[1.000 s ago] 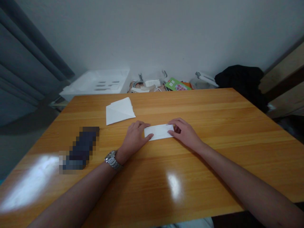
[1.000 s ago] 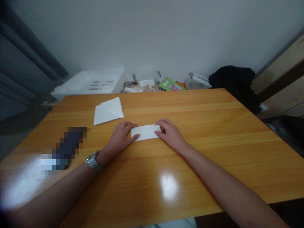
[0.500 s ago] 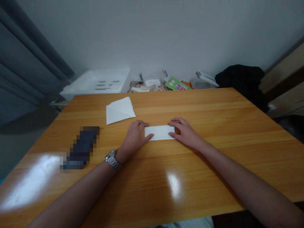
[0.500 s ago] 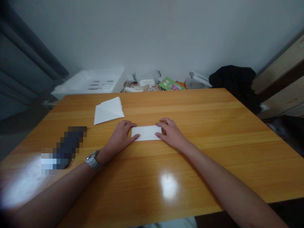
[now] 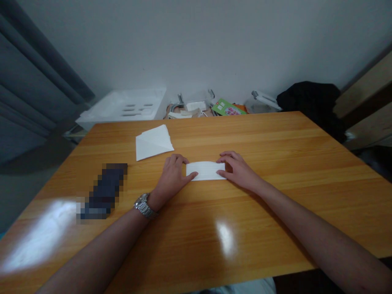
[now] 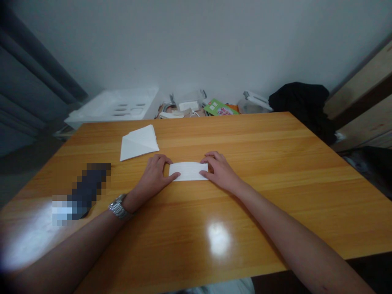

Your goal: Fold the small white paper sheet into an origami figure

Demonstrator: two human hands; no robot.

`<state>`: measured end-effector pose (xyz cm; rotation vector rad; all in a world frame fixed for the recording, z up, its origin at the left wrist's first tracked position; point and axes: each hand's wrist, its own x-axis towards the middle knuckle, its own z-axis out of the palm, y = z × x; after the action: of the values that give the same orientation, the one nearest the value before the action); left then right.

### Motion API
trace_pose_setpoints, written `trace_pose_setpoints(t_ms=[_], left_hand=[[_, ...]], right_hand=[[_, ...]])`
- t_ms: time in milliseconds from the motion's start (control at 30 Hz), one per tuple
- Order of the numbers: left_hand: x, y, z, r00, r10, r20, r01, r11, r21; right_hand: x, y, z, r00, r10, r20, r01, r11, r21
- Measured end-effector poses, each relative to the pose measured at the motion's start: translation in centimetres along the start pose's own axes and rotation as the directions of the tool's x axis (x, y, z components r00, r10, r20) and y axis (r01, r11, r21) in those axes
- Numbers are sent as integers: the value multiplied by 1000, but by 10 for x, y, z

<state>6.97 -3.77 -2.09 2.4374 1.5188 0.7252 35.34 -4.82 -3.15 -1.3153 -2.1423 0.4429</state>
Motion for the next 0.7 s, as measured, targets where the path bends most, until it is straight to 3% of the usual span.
trace_pose_setpoints(t_ms=[200,333,700], left_hand=[[2,2,-3,999,-17,35,19,998,-54],[4,2,-7,998,-40,52,50,981,-186],[2,3,-9,986,-149,75,165,794,-585]], right_hand=[[0,-2,-2,1000,-18,-5,18,1000,6],[0,-3,-2,1000,-27,2,27,1000,9],[-2,-8,-6,1000,-19,0,19,1000,22]])
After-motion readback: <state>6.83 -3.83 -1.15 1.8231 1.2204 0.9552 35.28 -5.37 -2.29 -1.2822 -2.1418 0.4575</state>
